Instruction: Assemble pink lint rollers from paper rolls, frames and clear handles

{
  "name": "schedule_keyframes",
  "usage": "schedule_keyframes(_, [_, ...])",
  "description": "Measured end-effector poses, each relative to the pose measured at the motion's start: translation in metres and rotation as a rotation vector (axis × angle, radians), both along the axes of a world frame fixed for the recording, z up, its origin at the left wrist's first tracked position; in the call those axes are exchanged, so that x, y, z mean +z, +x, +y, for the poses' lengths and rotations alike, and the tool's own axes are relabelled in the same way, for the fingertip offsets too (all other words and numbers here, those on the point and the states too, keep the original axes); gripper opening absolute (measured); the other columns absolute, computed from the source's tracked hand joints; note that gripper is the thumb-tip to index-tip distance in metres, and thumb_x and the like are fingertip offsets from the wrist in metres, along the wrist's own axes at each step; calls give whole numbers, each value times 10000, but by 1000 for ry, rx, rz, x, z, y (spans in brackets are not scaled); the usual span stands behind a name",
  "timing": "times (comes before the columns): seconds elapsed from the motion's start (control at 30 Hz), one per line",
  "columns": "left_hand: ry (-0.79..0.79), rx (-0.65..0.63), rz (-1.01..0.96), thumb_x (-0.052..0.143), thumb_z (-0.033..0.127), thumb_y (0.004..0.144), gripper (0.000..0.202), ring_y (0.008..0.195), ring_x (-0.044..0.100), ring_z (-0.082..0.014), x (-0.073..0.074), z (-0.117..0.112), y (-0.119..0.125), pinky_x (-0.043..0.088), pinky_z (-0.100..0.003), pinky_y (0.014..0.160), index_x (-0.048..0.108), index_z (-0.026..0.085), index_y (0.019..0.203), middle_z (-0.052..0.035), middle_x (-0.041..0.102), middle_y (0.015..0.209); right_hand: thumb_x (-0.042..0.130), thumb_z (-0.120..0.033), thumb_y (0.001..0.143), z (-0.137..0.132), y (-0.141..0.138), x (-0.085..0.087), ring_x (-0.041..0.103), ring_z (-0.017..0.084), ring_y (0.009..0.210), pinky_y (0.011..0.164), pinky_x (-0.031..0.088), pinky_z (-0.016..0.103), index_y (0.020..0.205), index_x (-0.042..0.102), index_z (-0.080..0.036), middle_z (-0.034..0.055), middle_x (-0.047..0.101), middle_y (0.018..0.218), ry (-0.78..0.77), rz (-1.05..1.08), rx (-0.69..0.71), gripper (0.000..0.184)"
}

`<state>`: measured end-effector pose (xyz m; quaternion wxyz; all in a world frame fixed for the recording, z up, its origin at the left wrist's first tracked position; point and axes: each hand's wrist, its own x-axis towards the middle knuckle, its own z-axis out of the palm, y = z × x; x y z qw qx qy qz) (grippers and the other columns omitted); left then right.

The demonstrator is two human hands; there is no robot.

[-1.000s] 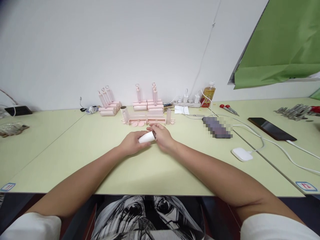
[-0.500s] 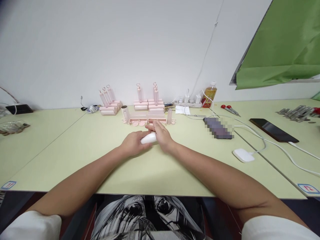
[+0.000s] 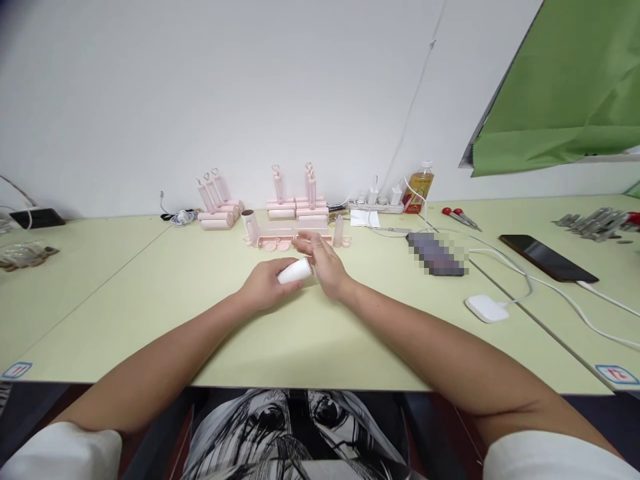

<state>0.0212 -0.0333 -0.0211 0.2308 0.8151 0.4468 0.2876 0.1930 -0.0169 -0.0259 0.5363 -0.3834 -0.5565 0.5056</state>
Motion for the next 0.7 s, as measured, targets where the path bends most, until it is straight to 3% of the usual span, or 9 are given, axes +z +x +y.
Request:
schedule_keyframes(0.13, [-4, 67, -82, 677, 424, 757, 430, 889, 644, -216, 0, 7, -5, 466, -293, 753, 673, 251, 1151, -2, 718, 1023, 349, -672, 905, 5, 6, -6, 460, 255, 1300, 1054, 382, 458, 1305, 494, -280, 73, 475, 1448, 150, -123, -252, 578])
schedule_keyframes(0.2, [-6, 101, -128, 680, 435, 756, 437, 894, 641, -217, -1, 10, -8, 467, -293, 762, 674, 242, 1148, -6, 717, 1017, 426, -658, 887, 1, 5, -9, 334, 265, 1394, 1123, 296, 477, 1432, 376, -290, 70, 348, 1537, 236, -216, -253, 660])
schedule_keyframes(0.27, [2, 111, -158, 669, 426, 767, 395, 906, 641, -218, -2, 12, -10, 467, -289, 777, 685, 234, 1112, -5, 718, 1009, 530, -620, 857, -6, 3, -11, 266, 280, 1433, 1156, 242, 484, 1529, 210, -271, 89, 294, 1565, 267, -317, -37, 822])
schedule_keyframes(0.37, [12, 100, -137, 635, 437, 797, 359, 913, 641, -222, -2, 14, -12, 467, -290, 781, 684, 239, 1093, -6, 714, 1013, 563, -568, 866, -10, 0, -13, 374, 299, 1381, 1107, 344, 478, 1562, 63, -235, 120, 298, 1563, 199, -397, 327, 919])
schedule_keyframes(0.43, [24, 112, -98, 600, 466, 824, 454, 910, 641, -232, -1, 14, -12, 468, -305, 777, 616, 249, 1223, -27, 700, 1060, 498, -563, 903, -5, 2, -15, 392, 292, 1372, 1092, 369, 457, 1559, 115, -229, 112, 262, 1582, 232, -418, 333, 830])
schedule_keyframes(0.57, [58, 152, -61, 511, 473, 885, 674, 927, 644, -260, -1, 16, -13, 469, -344, 791, 302, 243, 1482, -87, 659, 1138, 398, -484, 956, 20, 14, -20, 399, 296, 1362, 1116, 305, 497, 1497, 333, -188, 131, 404, 1512, 397, -694, 63, 620])
schedule_keyframes(0.63, [53, 156, -89, 499, 455, 892, 659, 932, 641, -255, -2, 19, -15, 470, -355, 810, 278, 262, 1482, -87, 642, 1160, 432, -438, 942, 32, 20, -23, 361, 331, 1373, 1115, 274, 533, 1466, 386, -166, 138, 416, 1503, 415, -940, -9, 593])
schedule_keyframes(0.7, [2, 173, -141, 514, 447, 881, 610, 890, 640, -235, -4, 23, -17, 478, -353, 793, 328, 285, 1439, -71, 645, 1122, 477, -427, 918, 38, 23, -24, 354, 363, 1363, 1095, 284, 542, 1434, 427, -142, 154, 422, 1495, 387, -1135, 15, 592])
